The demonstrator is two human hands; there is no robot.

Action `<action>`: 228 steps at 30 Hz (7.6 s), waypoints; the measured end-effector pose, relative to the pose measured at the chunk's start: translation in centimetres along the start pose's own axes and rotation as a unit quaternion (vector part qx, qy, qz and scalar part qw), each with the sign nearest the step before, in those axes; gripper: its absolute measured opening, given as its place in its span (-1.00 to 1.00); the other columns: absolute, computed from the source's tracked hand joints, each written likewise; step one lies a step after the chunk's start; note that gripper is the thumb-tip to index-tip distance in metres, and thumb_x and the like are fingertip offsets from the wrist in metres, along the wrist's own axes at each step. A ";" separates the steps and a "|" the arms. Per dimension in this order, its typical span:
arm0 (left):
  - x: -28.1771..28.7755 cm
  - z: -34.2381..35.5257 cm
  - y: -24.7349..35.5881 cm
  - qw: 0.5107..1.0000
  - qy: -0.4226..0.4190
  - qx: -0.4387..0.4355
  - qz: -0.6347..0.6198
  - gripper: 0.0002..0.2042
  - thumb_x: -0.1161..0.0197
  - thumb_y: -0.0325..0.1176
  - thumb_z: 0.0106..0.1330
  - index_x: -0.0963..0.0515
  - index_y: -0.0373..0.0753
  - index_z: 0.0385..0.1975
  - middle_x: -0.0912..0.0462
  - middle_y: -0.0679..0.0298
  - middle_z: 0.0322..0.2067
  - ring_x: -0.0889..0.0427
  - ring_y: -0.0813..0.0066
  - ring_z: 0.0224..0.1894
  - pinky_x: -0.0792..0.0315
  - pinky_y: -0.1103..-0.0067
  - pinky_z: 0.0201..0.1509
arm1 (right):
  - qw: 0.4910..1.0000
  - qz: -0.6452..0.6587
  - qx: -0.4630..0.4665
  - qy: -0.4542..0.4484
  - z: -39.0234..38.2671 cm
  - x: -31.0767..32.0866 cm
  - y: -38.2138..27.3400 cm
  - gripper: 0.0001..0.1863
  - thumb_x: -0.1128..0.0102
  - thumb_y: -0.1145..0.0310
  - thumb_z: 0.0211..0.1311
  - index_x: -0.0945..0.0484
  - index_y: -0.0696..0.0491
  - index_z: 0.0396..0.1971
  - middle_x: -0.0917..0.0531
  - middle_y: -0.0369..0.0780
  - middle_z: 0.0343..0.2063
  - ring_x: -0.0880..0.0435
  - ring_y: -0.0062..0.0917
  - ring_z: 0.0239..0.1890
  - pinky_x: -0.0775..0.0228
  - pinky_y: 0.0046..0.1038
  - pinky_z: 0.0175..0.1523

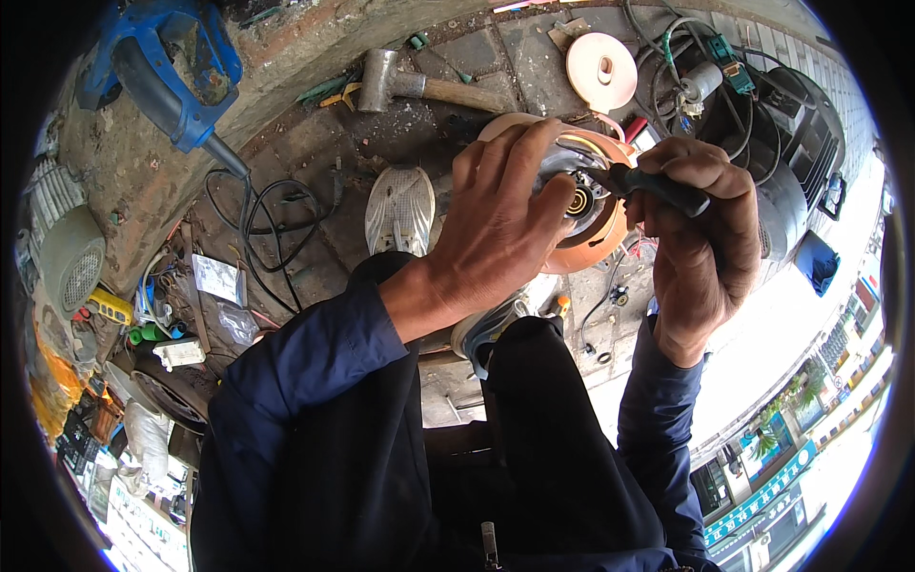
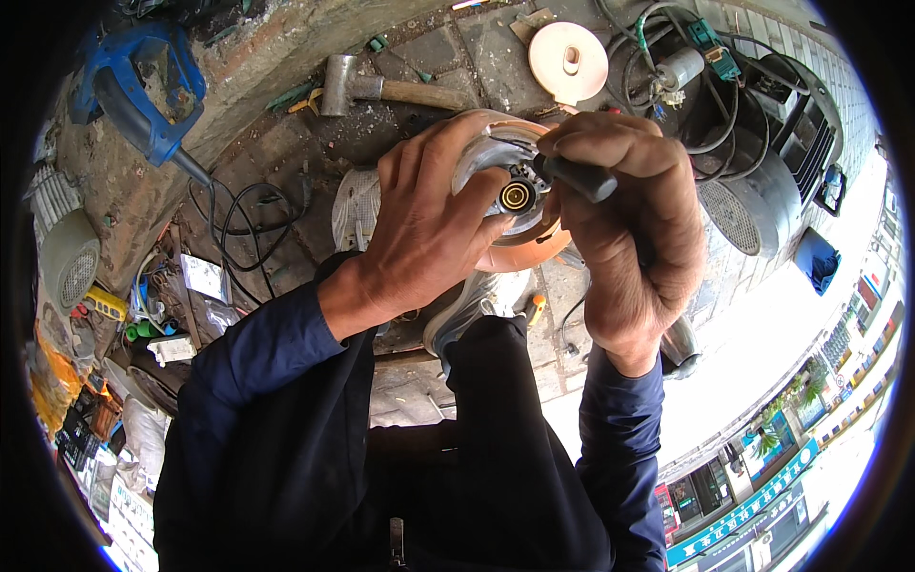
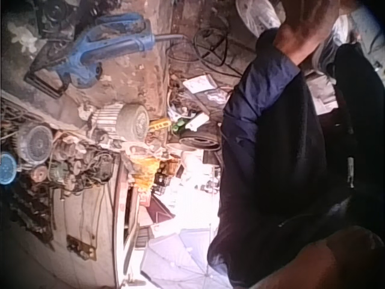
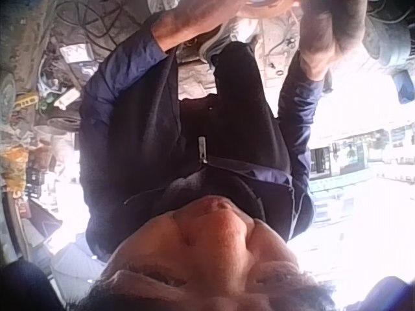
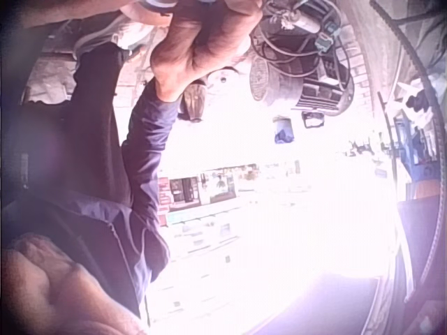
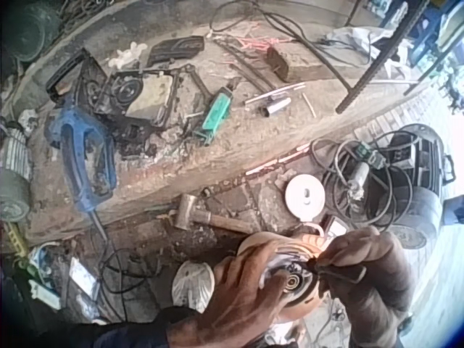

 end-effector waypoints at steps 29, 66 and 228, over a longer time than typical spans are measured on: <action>-0.1 0.0 -0.1 1.000 0.003 -0.004 -0.005 -0.45 -0.67 -0.36 0.03 -0.52 -0.12 0.02 -0.34 -0.01 0.44 -0.40 -0.07 0.40 -0.21 0.03 0.34 | 0.967 0.030 -0.039 0.250 -2.9 1.0 -0.7 -0.59 -0.12 0.64 0.45 -0.41 0.25 0.26 -0.63 0.03 0.17 -0.76 -0.37 -0.12 -0.69 -0.29 0.09; -0.3 0.0 -0.2 1.000 0.014 -0.004 -0.005 -0.52 -0.68 -0.24 0.05 -0.61 -0.21 -0.07 -0.33 -0.01 0.42 -0.38 -0.06 0.41 -0.21 0.04 0.35 | 1.000 -0.006 -0.011 -0.006 0.3 0.1 0.2 -0.66 -0.05 0.78 0.35 -0.55 0.27 0.08 -0.64 -0.02 0.07 -0.68 -0.46 -0.03 -0.59 -0.47 0.00; -0.5 -0.2 -0.2 1.000 0.013 -0.006 -0.008 -0.49 -0.68 -0.25 0.08 -0.60 -0.24 -0.02 -0.31 -0.06 0.41 -0.37 -0.07 0.42 -0.20 0.01 0.37 | 0.998 -0.054 -0.017 -0.016 2.0 -1.1 -1.1 -0.69 -0.02 0.74 0.18 -0.58 0.28 -0.09 -0.68 -0.02 -0.04 -0.66 -0.44 -0.02 -0.47 -0.46 0.20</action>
Point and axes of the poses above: each hand's wrist, its own z-axis towards the middle knuckle, its own x-axis out of the back of the hand, y = z × x, the point moved 10 cm from there along z, towards the middle knuckle
